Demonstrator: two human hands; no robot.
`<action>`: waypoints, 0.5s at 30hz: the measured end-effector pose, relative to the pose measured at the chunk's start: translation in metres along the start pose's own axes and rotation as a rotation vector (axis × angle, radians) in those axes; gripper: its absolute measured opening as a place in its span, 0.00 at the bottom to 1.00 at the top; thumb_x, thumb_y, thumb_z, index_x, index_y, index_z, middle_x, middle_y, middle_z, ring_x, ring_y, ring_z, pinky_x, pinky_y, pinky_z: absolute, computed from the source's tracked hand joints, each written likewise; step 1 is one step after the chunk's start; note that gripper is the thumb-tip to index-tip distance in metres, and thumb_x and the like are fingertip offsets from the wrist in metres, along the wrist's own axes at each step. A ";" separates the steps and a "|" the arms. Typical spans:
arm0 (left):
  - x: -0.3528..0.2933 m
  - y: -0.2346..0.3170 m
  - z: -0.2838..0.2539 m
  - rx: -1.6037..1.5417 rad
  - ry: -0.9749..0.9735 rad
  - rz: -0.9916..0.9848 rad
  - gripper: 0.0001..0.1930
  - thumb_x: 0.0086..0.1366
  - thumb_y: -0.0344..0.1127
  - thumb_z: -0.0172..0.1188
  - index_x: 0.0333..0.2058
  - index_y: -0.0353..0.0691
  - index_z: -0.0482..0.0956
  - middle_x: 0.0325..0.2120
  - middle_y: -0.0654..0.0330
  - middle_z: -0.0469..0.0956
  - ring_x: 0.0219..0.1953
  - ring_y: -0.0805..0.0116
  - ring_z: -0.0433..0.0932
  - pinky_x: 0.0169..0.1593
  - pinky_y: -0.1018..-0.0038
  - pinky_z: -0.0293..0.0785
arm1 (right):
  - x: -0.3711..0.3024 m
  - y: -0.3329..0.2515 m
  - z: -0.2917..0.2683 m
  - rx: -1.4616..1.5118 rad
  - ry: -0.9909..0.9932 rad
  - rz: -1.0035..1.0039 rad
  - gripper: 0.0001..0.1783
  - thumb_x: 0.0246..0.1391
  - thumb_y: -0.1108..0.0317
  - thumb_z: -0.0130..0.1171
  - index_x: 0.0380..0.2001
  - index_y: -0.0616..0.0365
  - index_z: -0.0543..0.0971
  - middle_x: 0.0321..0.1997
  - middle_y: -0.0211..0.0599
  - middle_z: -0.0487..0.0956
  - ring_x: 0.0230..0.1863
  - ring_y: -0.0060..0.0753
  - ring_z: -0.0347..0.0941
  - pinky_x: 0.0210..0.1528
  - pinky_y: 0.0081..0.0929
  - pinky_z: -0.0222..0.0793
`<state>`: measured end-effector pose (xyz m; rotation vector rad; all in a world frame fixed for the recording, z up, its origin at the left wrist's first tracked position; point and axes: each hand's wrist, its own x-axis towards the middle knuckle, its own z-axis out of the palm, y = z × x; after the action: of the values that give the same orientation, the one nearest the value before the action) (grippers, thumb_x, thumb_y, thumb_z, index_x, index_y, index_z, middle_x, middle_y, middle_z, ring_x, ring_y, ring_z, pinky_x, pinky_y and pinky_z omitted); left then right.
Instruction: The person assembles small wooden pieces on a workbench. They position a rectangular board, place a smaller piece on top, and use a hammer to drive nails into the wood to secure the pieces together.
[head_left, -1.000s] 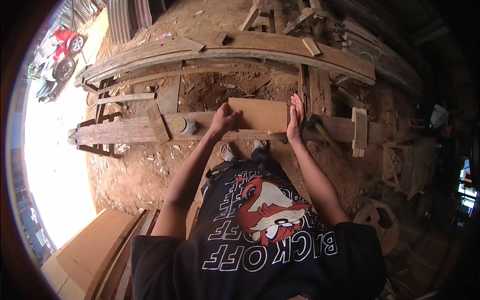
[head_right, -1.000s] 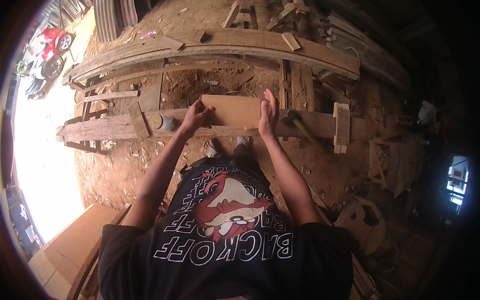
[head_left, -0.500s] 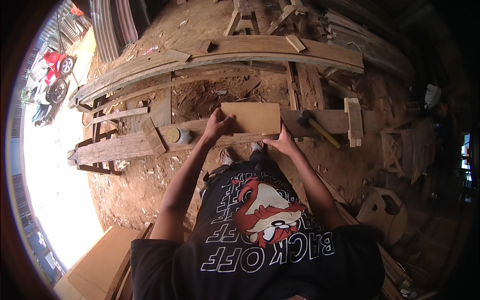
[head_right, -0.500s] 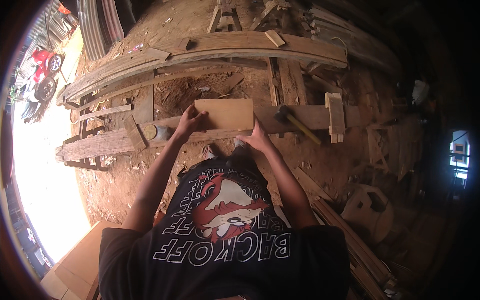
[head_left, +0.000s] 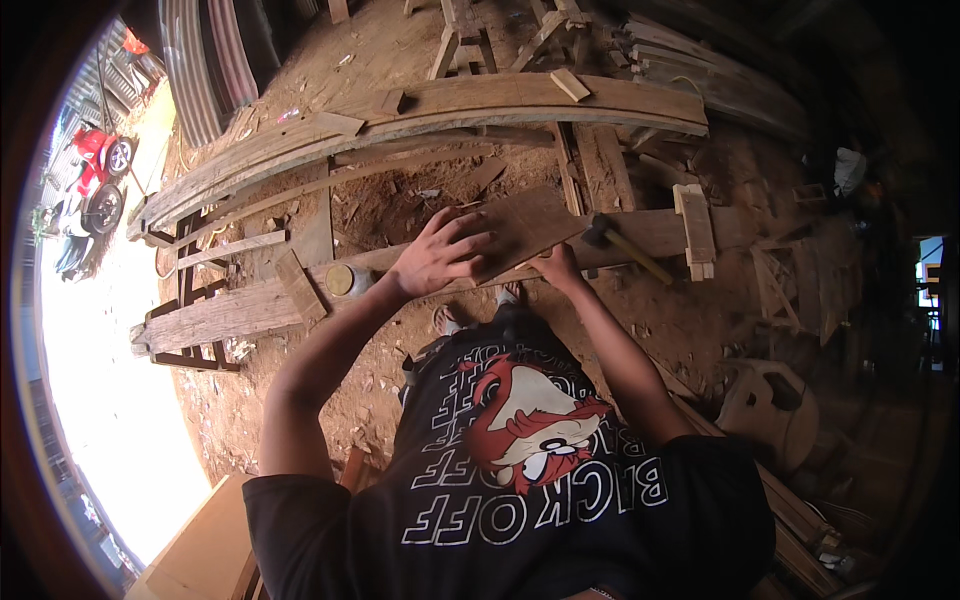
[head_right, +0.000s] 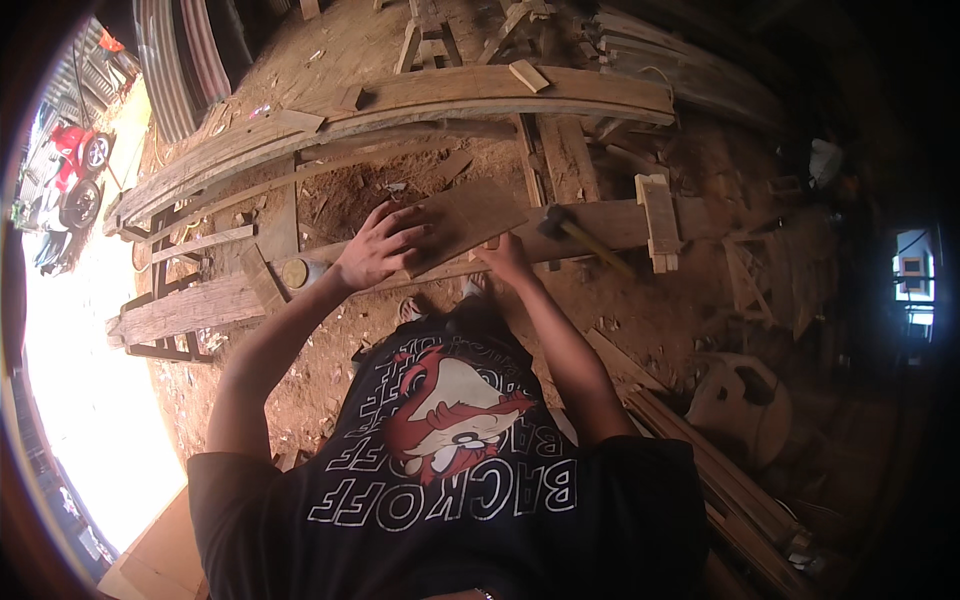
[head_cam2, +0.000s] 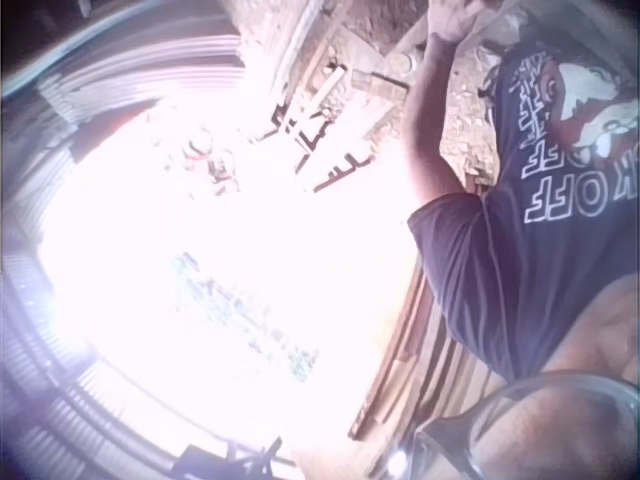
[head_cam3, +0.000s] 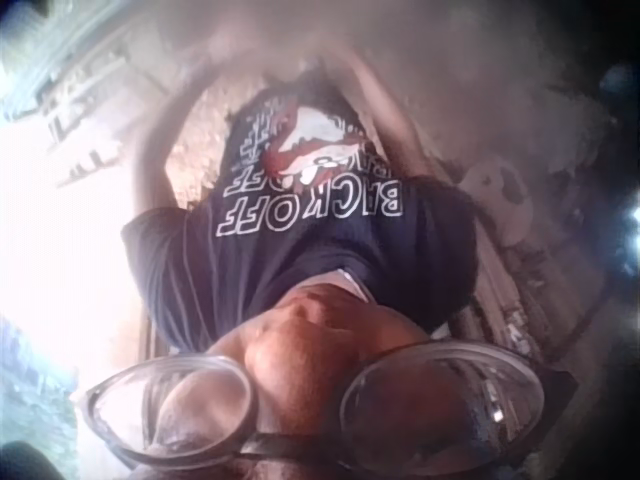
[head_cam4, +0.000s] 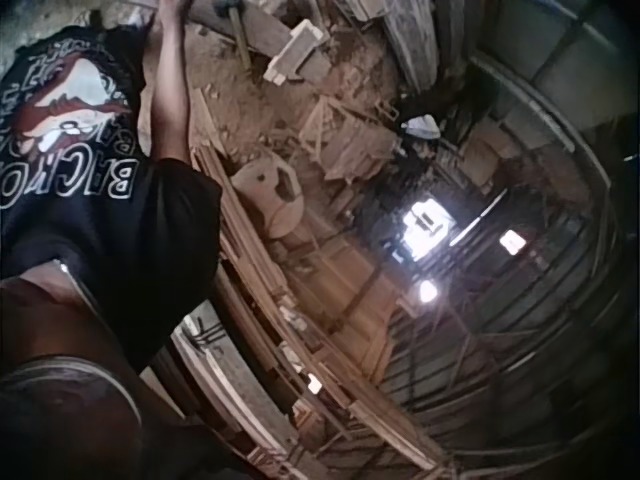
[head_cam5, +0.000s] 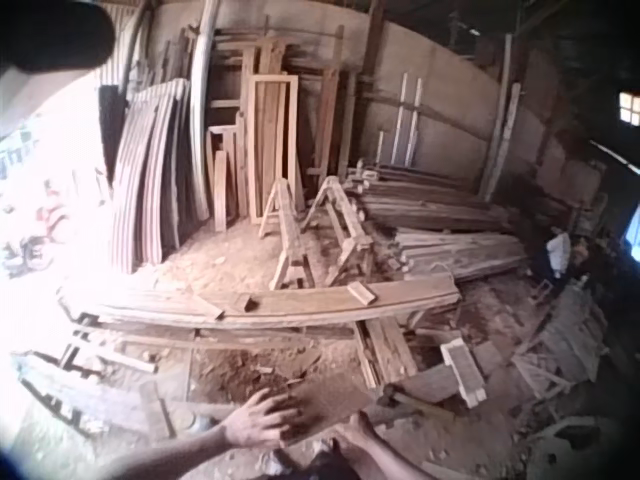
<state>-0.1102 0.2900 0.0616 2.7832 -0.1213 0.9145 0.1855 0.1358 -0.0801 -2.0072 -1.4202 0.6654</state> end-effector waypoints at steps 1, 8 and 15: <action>-0.004 -0.001 0.003 0.013 -0.051 0.036 0.19 0.65 0.34 0.60 0.52 0.54 0.66 0.68 0.56 0.72 0.70 0.44 0.70 0.67 0.36 0.67 | 0.004 0.009 0.009 -0.034 0.037 -0.150 0.26 0.62 0.63 0.68 0.60 0.60 0.78 0.60 0.47 0.84 0.62 0.49 0.81 0.61 0.39 0.77; -0.042 -0.023 0.022 0.096 -0.429 0.135 0.18 0.66 0.40 0.61 0.54 0.59 0.71 0.75 0.65 0.63 0.79 0.53 0.57 0.77 0.39 0.56 | 0.003 0.049 0.040 0.155 0.038 -0.188 0.22 0.65 0.66 0.65 0.60 0.59 0.79 0.58 0.49 0.84 0.63 0.53 0.79 0.60 0.43 0.76; -0.037 -0.037 0.034 0.039 -0.331 0.059 0.37 0.69 0.41 0.56 0.77 0.65 0.61 0.79 0.61 0.58 0.81 0.52 0.54 0.79 0.44 0.54 | -0.008 0.020 0.019 -0.075 0.145 -0.292 0.19 0.58 0.69 0.71 0.52 0.58 0.83 0.51 0.51 0.86 0.55 0.60 0.82 0.53 0.47 0.80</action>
<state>-0.1153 0.3190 0.0063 2.9581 -0.2398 0.4635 0.1831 0.1267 -0.1076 -1.8119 -1.6260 0.3381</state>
